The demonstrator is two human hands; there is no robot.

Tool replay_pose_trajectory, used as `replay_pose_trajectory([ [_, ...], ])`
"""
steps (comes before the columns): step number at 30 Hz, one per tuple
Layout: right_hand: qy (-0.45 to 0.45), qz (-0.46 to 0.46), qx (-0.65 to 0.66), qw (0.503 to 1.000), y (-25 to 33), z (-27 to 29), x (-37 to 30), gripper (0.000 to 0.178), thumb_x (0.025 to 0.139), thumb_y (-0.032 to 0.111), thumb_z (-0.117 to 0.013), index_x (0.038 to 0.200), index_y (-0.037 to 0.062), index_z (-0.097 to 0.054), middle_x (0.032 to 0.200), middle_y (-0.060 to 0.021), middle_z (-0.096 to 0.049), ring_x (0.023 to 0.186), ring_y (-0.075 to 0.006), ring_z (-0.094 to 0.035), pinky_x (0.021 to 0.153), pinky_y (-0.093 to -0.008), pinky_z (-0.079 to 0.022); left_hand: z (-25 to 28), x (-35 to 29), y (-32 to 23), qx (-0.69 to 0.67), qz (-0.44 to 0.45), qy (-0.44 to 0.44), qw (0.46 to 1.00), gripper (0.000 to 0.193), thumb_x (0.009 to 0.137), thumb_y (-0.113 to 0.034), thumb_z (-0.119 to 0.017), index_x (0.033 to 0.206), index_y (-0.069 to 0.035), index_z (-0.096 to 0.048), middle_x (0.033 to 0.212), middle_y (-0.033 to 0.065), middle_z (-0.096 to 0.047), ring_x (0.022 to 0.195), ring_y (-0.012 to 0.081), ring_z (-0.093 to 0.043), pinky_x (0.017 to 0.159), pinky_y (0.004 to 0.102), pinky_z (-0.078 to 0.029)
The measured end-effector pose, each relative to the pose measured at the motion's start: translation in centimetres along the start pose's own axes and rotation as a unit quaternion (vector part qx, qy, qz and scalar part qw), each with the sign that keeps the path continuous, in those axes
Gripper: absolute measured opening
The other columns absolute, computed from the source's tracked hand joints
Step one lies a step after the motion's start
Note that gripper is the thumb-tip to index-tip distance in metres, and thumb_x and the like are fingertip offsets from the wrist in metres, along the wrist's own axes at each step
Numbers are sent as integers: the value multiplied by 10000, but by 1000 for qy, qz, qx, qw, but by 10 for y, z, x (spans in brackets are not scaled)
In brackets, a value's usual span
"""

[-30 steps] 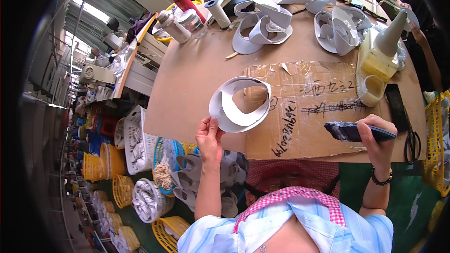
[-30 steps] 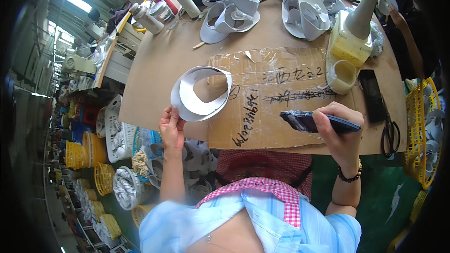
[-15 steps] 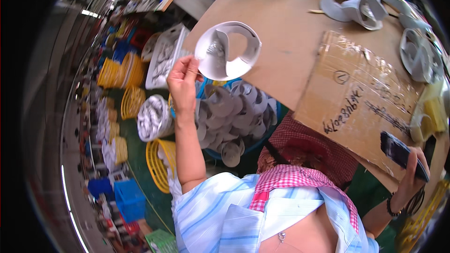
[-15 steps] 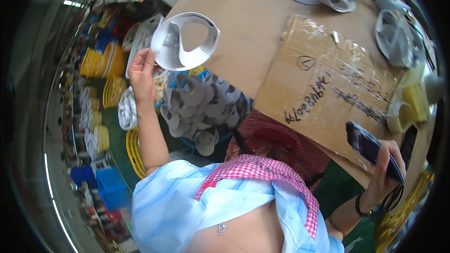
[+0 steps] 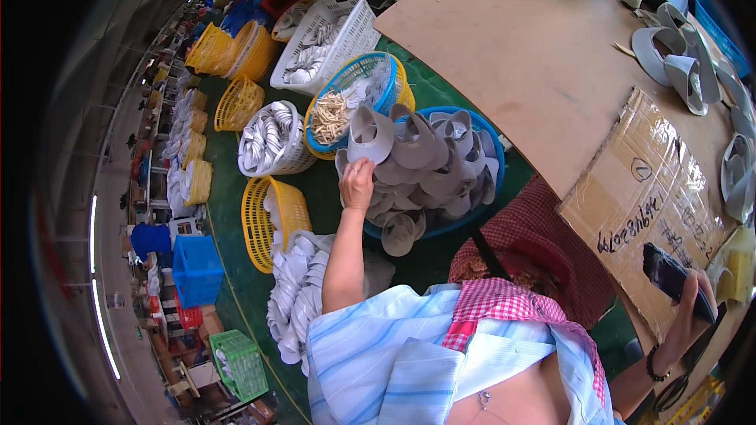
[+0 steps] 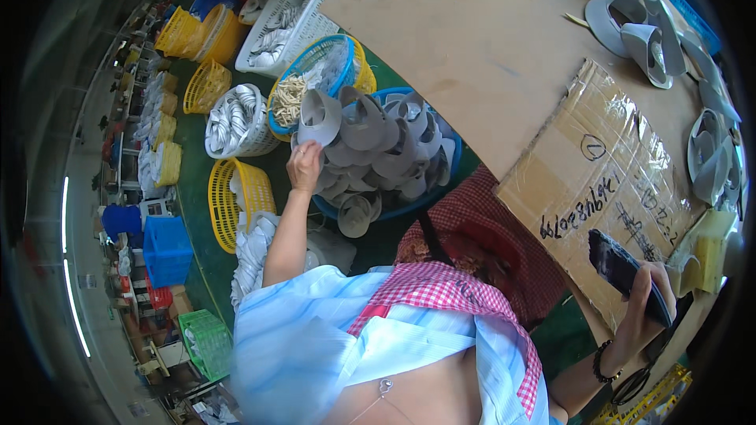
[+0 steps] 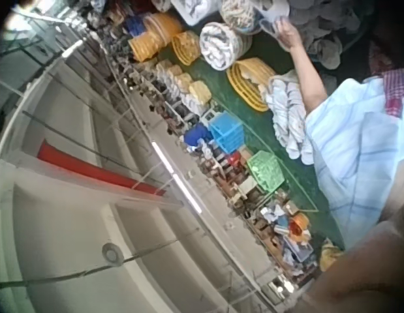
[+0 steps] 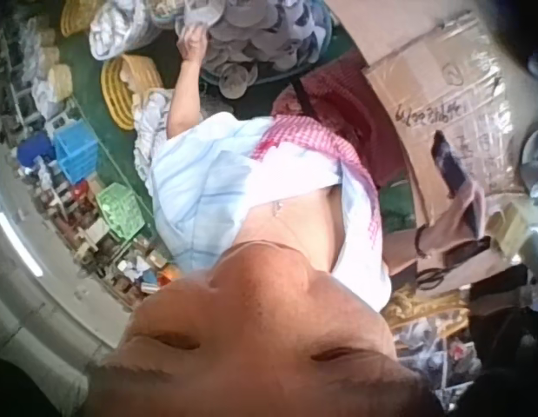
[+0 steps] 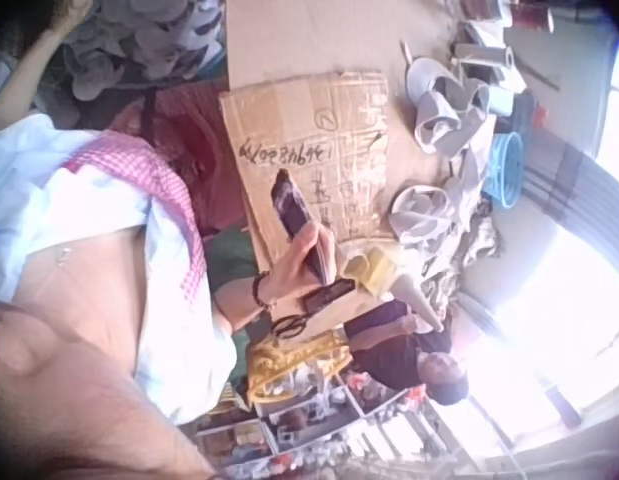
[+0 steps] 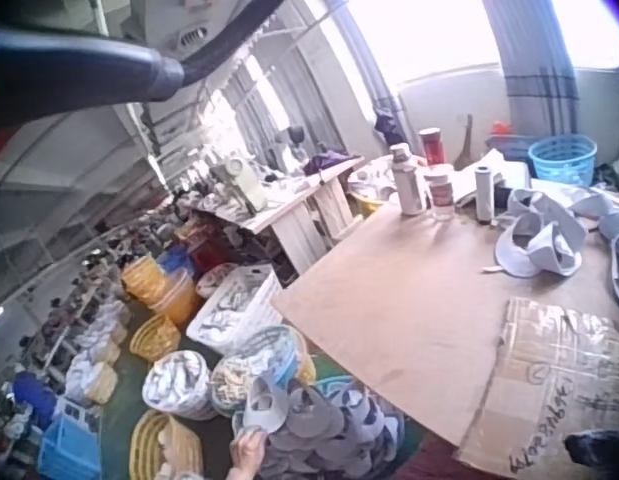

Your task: The person dips a brush into glue, applies it along the edges of shoe components, and folds and presses the components together by hand.

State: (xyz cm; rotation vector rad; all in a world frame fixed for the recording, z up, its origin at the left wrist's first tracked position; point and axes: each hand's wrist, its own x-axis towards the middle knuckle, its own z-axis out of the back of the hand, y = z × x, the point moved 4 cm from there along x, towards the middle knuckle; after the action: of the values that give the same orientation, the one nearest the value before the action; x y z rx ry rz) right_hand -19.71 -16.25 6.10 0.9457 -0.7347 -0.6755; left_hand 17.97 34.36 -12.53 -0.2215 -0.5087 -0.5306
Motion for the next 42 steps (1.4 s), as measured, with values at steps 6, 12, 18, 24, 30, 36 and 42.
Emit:
replay_pose_trajectory([
  [6,46,16,-26,998,17,-3,6,229,948,167,-624,859,-45,-631,769,-25,-564,632,-47,-436,541,-192,-300,-11,-13,6,-49,100,30,993,152,807,-102,-716,922,-54,-629,912,121,-653,867,320,-641,735,412,-509],
  [12,83,7,2,996,36,-16,16,199,848,122,-601,946,-38,-667,896,-74,-607,767,-109,-514,707,-221,-383,4,18,-29,-99,86,-9,991,99,902,-123,-620,917,-28,-597,800,100,-626,739,257,-650,679,367,-511],
  [18,119,185,-35,975,79,-46,35,248,842,-53,-473,995,-14,-665,1019,-130,-630,910,-199,-581,811,-317,-455,34,98,-230,-765,151,125,613,409,1052,-253,-410,696,-64,-479,591,51,-489,545,160,-519,557,288,-461],
  [24,252,143,1,957,80,-84,50,430,773,244,-810,1105,38,-631,855,-116,-641,739,-249,-646,681,-334,-512,76,116,-392,-816,53,420,393,522,1049,-358,-406,592,-105,-395,477,27,-393,426,155,-437,459,302,-442],
  [30,299,129,43,944,58,-49,53,257,841,250,-746,815,15,-644,670,-155,-600,619,-304,-612,581,-350,-477,93,114,-440,-715,-104,547,423,532,1046,-336,-434,606,-49,-520,493,52,-494,449,163,-536,468,287,-472],
  [36,462,142,130,866,50,-19,22,100,801,31,-673,889,-13,-657,716,-164,-630,627,-319,-601,593,-382,-471,116,129,-470,-506,-332,739,294,503,1040,-356,-449,752,0,-657,596,37,-625,573,102,-593,579,237,-471],
  [42,393,129,133,901,45,36,8,95,879,39,-633,959,2,-670,846,-146,-682,693,-260,-627,653,-328,-501,92,180,-521,-409,-452,715,342,454,858,-216,-750,1255,-48,-610,1123,106,-679,1004,163,-626,849,304,-514],
])
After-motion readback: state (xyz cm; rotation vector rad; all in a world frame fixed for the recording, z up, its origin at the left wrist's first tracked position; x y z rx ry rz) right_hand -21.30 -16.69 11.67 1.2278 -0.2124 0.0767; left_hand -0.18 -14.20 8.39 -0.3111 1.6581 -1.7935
